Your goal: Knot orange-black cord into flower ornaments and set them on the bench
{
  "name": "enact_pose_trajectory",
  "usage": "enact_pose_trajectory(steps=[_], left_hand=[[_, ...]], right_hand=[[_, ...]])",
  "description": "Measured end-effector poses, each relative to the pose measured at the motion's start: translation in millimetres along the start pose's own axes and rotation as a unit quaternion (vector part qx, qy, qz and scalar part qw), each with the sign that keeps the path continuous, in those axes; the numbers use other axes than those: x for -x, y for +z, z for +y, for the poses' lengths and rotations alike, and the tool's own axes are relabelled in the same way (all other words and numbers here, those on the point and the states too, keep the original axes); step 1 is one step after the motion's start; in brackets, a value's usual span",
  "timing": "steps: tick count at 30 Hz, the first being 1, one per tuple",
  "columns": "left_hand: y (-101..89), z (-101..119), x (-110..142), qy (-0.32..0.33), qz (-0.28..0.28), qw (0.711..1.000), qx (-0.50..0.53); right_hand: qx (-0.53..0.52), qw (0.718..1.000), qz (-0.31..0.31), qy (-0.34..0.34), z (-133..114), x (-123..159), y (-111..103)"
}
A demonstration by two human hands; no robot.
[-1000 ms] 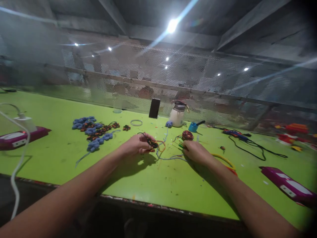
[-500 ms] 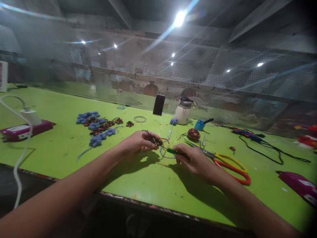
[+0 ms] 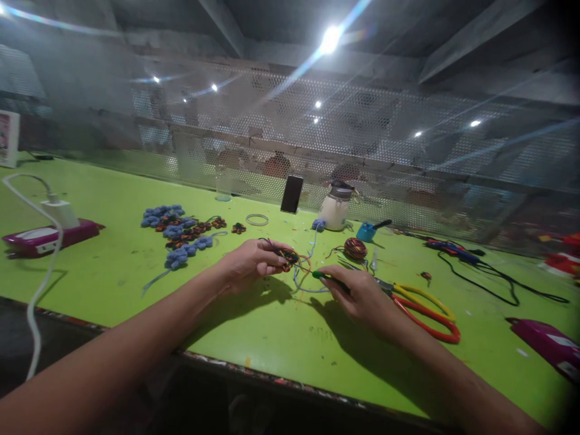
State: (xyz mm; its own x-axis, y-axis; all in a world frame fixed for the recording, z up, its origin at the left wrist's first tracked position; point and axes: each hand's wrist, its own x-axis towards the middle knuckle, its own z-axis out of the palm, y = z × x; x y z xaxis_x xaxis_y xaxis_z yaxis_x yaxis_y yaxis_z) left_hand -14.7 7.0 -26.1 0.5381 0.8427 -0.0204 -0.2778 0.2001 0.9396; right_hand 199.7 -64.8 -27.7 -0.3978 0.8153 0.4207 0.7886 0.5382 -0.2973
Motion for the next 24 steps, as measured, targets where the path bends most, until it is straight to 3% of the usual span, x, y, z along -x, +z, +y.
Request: enact_pose_trajectory(steps=[5, 15, 24], left_hand=[[1.2, -0.7, 0.4, -0.003, -0.01, 1.0, 0.002], [1.2, 3.9, 3.3, -0.031, -0.011, 0.999, 0.039], [1.9, 4.9, 5.6, -0.034, -0.02, 0.997, 0.06]], right_hand=[[-0.024, 1.0, 0.014, -0.009, -1.9, 0.1, 2.7], [-0.105, 0.994, 0.018, 0.036, -9.7, 1.4, 1.5], [-0.104, 0.994, 0.025, 0.028, -13.3, 2.1, -2.2]])
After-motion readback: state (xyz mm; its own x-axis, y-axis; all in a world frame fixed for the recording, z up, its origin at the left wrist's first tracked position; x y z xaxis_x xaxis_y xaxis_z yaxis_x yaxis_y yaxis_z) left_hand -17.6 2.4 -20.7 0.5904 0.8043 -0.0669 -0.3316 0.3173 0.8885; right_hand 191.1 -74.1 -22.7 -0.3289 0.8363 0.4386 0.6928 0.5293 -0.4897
